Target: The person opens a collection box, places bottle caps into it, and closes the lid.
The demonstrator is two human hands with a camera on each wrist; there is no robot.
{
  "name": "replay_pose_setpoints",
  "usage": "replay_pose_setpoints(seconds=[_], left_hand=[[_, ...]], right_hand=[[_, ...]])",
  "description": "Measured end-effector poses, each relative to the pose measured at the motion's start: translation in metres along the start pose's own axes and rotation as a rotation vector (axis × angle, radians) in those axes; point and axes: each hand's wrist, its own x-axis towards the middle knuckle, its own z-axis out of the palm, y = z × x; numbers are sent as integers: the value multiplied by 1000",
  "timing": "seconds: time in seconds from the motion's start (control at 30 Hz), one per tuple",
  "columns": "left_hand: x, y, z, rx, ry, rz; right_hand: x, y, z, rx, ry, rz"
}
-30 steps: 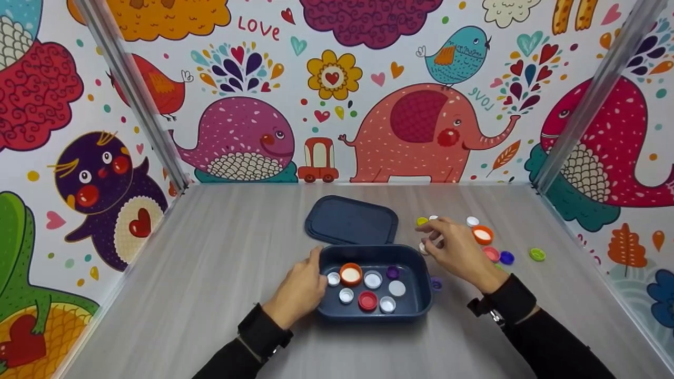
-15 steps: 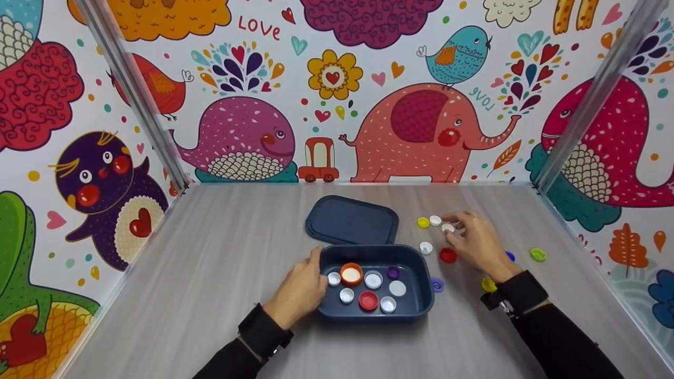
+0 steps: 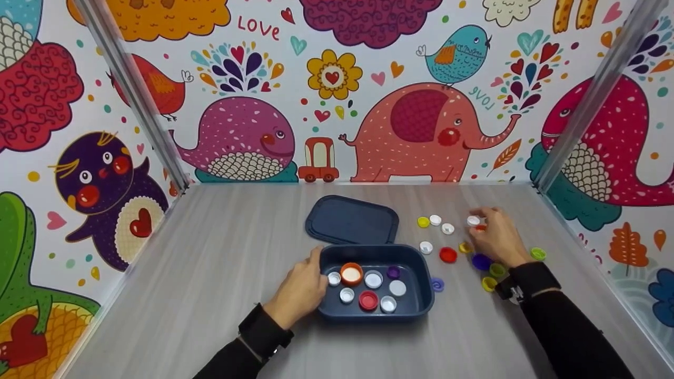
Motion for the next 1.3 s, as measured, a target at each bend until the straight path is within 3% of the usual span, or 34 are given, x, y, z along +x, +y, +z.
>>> replay_pose_setpoints(seconds=[0.2,0.4,0.7,1.07,1.3], left_hand=[[0,-1,1,-5,5,-5],[1,-1,2,-1,3,-8],[2,-2,1,5,38,50],[1,-2,3,9,22,12],[2,-2,2,-1,12,-4]], right_hand=[[9,18,0,-56,-26,74],[13,26,-2,-83,-69,82],[13,25,-4,-60,-115,86],[12,22,-4,-42,-122,92],[7,14,-7,-24,-98,53]])
